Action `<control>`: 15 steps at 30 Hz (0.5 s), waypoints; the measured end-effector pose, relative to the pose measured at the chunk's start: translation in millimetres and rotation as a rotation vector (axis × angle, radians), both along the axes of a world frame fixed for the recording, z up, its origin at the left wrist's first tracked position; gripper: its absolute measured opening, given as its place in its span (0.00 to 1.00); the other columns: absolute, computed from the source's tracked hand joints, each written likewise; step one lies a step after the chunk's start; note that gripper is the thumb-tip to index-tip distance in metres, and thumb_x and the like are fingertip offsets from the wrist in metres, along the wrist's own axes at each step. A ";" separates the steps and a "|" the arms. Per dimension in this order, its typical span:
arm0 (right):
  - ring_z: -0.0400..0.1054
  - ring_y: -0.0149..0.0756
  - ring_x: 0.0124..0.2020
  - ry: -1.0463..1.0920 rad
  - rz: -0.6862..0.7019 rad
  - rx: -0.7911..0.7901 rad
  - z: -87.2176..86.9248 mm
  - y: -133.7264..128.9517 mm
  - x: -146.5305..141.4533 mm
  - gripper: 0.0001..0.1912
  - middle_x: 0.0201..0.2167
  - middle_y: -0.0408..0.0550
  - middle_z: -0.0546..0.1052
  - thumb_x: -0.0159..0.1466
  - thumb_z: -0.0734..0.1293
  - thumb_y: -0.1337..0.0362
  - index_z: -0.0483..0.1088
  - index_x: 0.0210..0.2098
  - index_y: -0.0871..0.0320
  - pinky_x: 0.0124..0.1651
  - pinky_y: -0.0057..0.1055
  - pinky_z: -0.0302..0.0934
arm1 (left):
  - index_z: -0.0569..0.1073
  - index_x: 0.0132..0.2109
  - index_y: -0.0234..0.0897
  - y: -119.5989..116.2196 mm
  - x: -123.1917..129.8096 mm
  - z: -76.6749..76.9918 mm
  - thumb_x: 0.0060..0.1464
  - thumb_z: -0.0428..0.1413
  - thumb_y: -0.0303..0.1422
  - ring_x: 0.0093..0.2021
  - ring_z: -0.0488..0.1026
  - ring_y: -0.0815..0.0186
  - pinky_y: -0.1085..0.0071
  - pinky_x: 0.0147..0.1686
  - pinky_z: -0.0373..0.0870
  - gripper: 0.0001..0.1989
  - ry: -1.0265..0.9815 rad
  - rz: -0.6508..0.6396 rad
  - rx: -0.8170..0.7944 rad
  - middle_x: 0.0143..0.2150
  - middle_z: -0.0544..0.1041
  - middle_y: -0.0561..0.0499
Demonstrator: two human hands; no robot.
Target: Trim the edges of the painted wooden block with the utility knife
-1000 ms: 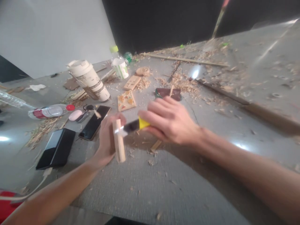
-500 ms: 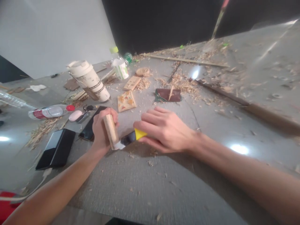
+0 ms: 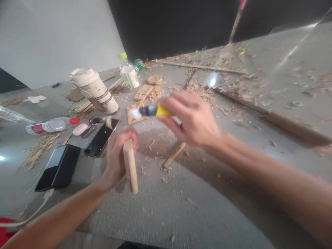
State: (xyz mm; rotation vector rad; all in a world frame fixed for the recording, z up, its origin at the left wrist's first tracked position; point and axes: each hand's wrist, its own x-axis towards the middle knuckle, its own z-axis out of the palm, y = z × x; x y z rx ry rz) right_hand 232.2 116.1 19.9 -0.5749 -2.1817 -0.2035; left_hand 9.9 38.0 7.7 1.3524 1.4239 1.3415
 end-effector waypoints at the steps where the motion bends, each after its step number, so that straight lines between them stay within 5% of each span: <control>1: 0.63 0.36 0.31 0.027 -0.051 -0.008 1.7 4.5 2.4 0.10 0.34 0.49 0.75 0.77 0.62 0.59 0.71 0.48 0.59 0.35 0.37 0.57 | 0.59 0.22 0.39 -0.1 1.0 0.1 0.61 0.48 0.35 0.25 0.58 0.67 0.69 0.25 0.55 0.18 -0.016 -0.014 -0.008 0.22 0.61 0.53; 10: 0.64 0.39 0.34 -0.154 0.200 -0.126 -16.0 -13.3 -8.5 0.20 0.35 0.50 0.73 0.78 0.56 0.51 0.71 0.48 0.60 0.38 0.38 0.57 | 0.60 0.22 0.39 14.1 -11.4 -6.6 0.63 0.50 0.36 0.24 0.56 0.68 0.69 0.25 0.56 0.20 -0.064 0.124 -0.012 0.21 0.58 0.54; 15: 0.60 0.38 0.32 -0.171 0.217 -0.191 -14.1 -19.9 -15.8 0.26 0.34 0.49 0.71 0.79 0.51 0.46 0.70 0.46 0.59 0.38 0.38 0.55 | 0.61 0.23 0.39 8.9 -9.4 -4.1 0.63 0.50 0.36 0.24 0.55 0.68 0.68 0.25 0.53 0.19 0.002 0.117 0.002 0.22 0.58 0.54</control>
